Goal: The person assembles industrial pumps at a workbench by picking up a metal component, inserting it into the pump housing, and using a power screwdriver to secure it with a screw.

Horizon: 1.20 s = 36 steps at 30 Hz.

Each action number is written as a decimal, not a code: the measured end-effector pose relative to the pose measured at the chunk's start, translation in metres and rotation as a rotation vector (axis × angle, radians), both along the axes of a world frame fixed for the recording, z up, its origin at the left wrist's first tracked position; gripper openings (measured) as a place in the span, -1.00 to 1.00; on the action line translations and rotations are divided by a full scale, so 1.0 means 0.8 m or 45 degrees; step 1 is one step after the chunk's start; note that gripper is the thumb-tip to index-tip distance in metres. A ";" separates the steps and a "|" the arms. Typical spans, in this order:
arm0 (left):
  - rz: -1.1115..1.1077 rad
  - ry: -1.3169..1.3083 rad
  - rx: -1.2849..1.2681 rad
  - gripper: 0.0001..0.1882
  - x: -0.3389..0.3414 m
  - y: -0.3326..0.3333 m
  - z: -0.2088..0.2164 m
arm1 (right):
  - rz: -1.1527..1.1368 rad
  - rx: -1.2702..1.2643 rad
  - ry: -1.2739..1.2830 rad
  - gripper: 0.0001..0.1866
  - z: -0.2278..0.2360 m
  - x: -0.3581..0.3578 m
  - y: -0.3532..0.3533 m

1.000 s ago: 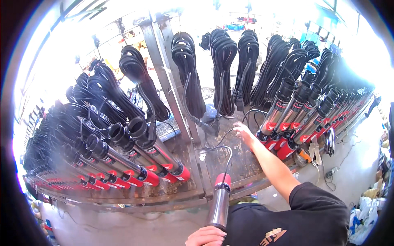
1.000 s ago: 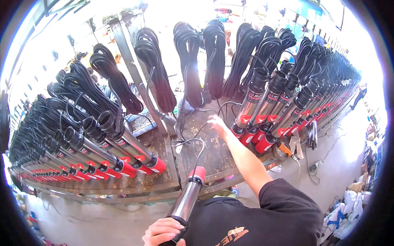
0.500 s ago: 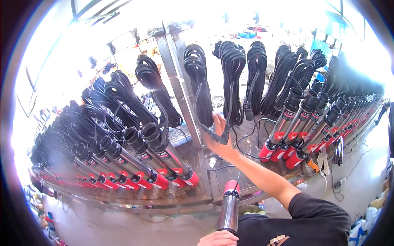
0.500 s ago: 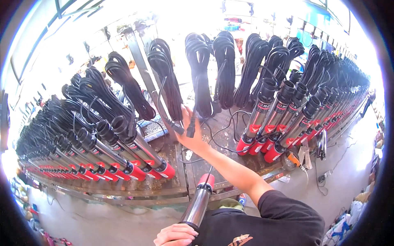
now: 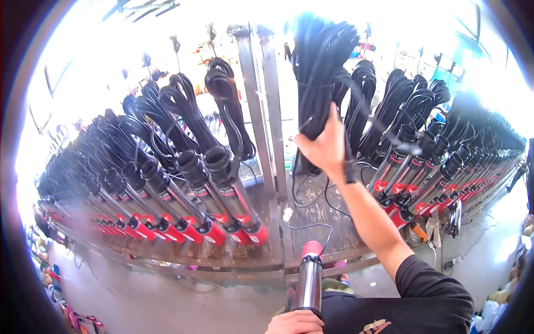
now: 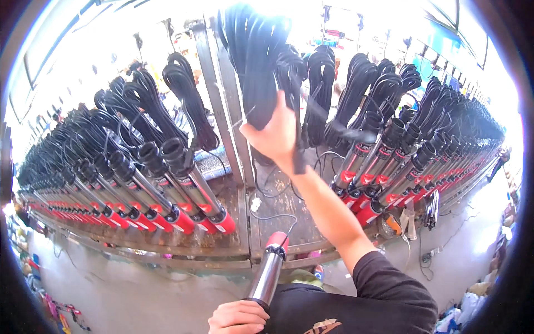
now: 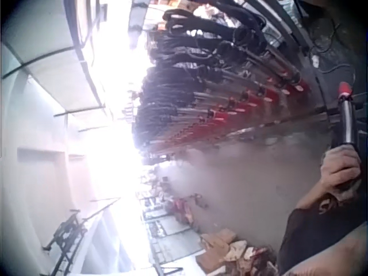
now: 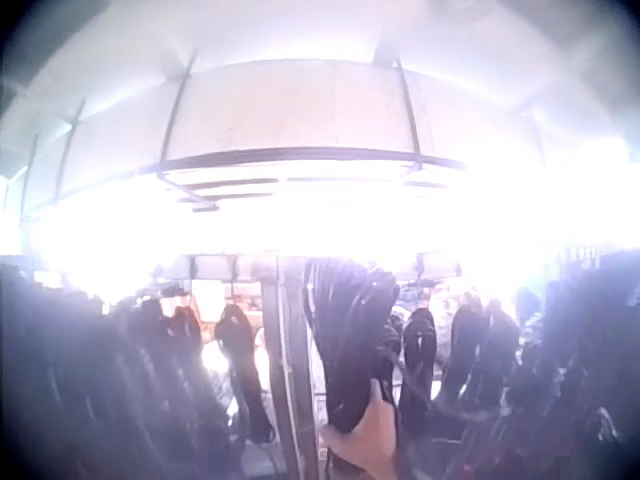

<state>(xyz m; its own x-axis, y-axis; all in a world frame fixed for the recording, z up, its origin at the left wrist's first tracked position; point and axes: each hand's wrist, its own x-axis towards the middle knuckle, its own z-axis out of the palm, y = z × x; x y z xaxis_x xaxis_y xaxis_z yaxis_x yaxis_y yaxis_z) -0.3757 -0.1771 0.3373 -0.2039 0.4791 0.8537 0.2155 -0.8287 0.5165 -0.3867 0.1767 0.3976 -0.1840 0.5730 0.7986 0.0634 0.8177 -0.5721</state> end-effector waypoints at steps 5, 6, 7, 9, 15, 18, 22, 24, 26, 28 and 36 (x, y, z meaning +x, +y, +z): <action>-0.159 0.131 0.013 -0.79 -0.016 0.005 -0.003 | 0.331 0.037 -0.620 0.19 0.064 0.121 -0.036; -0.213 0.168 0.002 -0.81 -0.019 0.006 -0.003 | 0.445 -0.120 -0.715 0.08 0.063 0.131 -0.032; -0.268 0.207 -0.006 -0.82 -0.021 0.007 -0.002 | 0.647 -0.208 -0.741 -0.02 0.058 0.143 -0.025; -0.301 0.188 -0.016 -0.85 -0.019 0.010 0.001 | 0.840 -0.192 -0.906 -0.20 0.032 0.156 -0.003; -0.420 0.234 -0.078 -0.87 -0.010 0.023 0.017 | 0.909 -0.743 -1.662 -0.20 -0.189 0.147 0.058; -0.440 0.206 -0.072 -0.87 -0.008 0.032 0.018 | 0.228 -0.011 -1.662 -0.51 -0.305 0.165 0.044; -0.424 0.193 -0.097 -0.88 -0.009 0.037 0.018 | 0.139 -0.464 -1.139 -0.65 -0.352 0.203 0.014; -0.413 0.166 -0.088 -0.89 -0.007 0.038 0.016 | 0.075 -0.588 -1.150 -0.62 -0.343 0.220 -0.003; -0.410 0.125 -0.063 -0.90 -0.004 0.041 0.012 | 0.029 -0.719 -1.278 -0.57 -0.336 0.226 -0.016; -0.401 0.081 -0.034 -0.91 0.000 0.044 0.009 | 0.008 -0.717 -1.415 -0.51 -0.343 0.218 -0.019; -0.431 0.106 -0.043 -0.88 0.004 0.055 0.014 | 0.205 -0.653 -1.566 -0.48 -0.441 0.113 0.038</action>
<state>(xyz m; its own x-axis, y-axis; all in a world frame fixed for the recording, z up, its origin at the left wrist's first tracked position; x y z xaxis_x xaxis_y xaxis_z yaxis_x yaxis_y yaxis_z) -0.3722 -0.1330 0.3483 0.0414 0.5362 0.8431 -0.0259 -0.8430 0.5374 -0.2964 0.2068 0.0446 -0.7152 0.6599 -0.2301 0.6784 0.5764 -0.4555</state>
